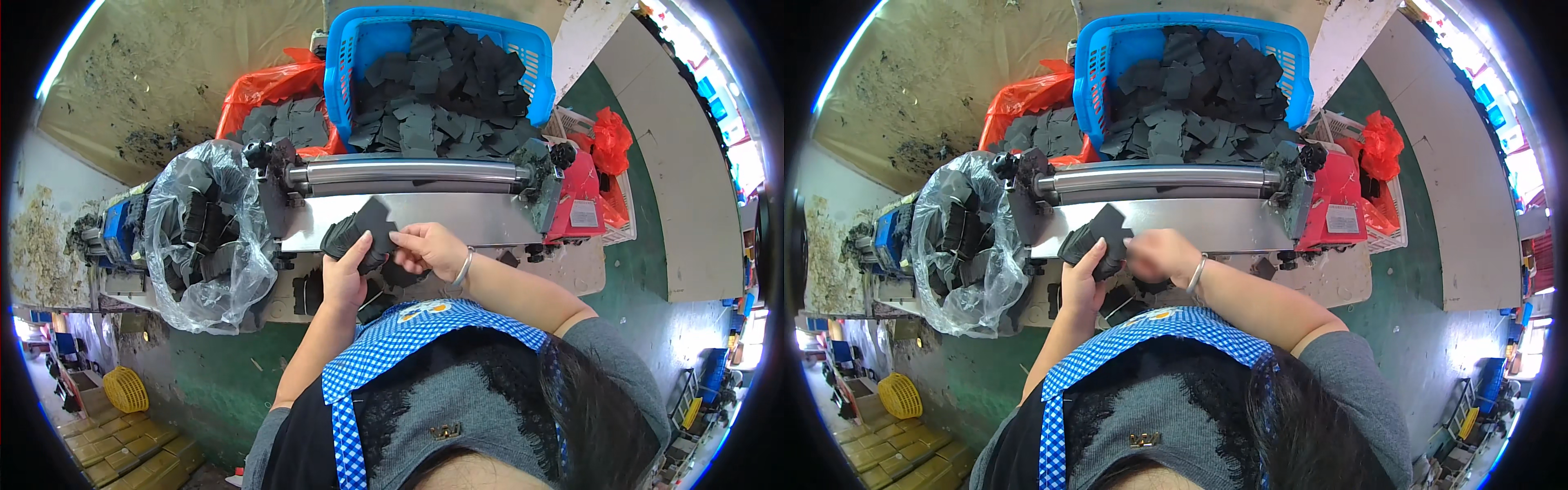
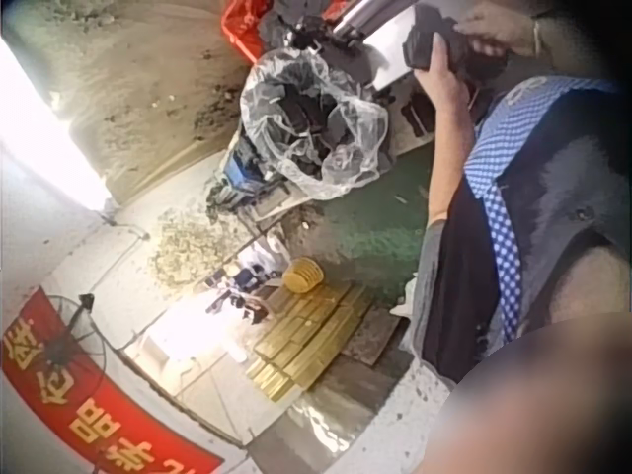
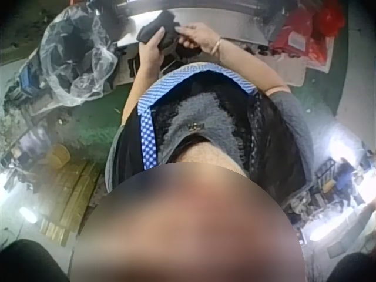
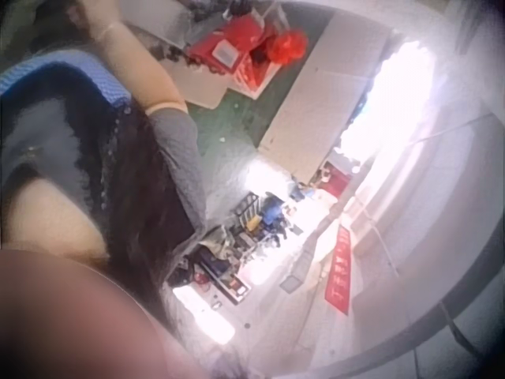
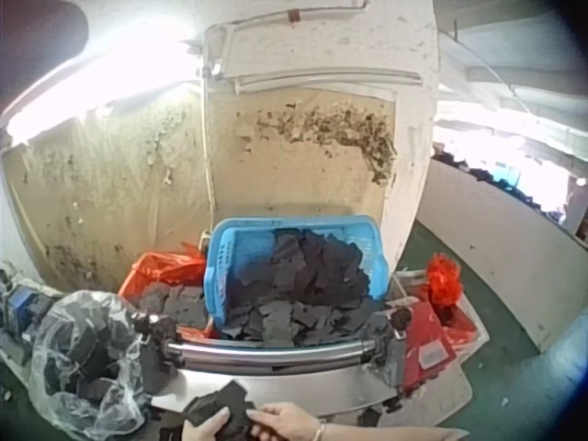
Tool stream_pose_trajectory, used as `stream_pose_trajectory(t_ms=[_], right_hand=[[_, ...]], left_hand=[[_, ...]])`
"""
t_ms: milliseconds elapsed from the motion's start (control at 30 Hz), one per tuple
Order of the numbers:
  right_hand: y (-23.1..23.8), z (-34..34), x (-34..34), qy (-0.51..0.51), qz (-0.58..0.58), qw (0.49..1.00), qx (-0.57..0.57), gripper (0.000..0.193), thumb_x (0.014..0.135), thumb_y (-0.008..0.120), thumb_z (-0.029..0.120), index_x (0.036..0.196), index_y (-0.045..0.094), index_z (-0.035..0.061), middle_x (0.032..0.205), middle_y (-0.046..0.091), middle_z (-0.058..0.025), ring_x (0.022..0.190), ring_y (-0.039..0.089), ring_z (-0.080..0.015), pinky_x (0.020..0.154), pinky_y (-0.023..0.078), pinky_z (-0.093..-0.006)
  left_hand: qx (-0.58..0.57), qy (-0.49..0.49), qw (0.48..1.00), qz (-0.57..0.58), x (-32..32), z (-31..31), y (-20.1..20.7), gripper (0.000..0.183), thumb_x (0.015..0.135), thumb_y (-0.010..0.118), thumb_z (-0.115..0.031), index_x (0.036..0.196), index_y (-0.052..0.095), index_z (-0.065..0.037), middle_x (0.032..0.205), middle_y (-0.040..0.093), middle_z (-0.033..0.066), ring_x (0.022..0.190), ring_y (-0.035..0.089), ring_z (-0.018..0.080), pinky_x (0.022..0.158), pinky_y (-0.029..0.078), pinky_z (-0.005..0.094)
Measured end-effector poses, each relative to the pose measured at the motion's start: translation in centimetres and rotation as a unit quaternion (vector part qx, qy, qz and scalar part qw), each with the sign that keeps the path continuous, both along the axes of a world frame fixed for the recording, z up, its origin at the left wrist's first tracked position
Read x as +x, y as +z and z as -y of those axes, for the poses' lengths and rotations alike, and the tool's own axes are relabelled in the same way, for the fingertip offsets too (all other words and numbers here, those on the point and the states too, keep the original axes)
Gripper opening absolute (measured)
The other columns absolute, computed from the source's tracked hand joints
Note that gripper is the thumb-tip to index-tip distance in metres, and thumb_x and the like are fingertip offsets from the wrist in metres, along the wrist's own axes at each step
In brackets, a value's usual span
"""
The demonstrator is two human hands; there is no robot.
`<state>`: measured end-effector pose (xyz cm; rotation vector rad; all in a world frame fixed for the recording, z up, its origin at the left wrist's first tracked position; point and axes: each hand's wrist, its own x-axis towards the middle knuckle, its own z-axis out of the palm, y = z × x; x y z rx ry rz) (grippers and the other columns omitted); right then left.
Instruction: Thinning the edges of shoe material components using an industrial skiving machine.
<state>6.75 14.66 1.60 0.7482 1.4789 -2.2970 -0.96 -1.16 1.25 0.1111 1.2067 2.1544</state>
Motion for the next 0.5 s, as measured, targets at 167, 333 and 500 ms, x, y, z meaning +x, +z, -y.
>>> stream_pose_trajectory(t_ms=[167,333,500], right_hand=[[-2.6,-3.6,0.0,-0.295,0.079,0.952,-0.007,0.022,0.088,0.059,0.026,0.086,0.055,0.0044,0.072,0.060,-0.0046,0.056,0.056,-0.0104,0.050,0.044,-0.0221],[0.4,0.7,0.1,-0.141,-0.027,0.981,0.129,0.026,0.085,0.064,0.026,0.095,0.058,0.0023,0.077,0.062,-0.0048,0.060,0.058,-0.0108,0.054,0.046,-0.0215],[0.7,1.5,0.5,-0.059,-0.129,0.967,0.213,0.018,0.079,0.071,0.017,0.089,0.064,0.0027,0.076,0.064,-0.0045,0.066,0.060,-0.0097,0.061,0.048,-0.0211]], left_hand=[[-0.028,0.037,0.996,0.070,-0.1,0.3,0.3,0.020,0.087,0.059,-0.012,0.103,0.058,0.001,0.092,0.064,0.0129,0.079,0.063,0.0202,0.067,0.053,0.0320],[-0.019,0.028,0.998,0.059,0.5,-0.2,-0.4,0.022,0.088,0.058,-0.012,0.105,0.056,0.001,0.094,0.063,0.0112,0.083,0.062,0.0193,0.075,0.051,0.0318],[-0.013,-0.002,0.999,0.052,0.7,-0.1,-0.1,0.020,0.086,0.059,-0.010,0.104,0.057,-0.002,0.094,0.062,0.0075,0.086,0.060,0.0149,0.077,0.048,0.0294]])
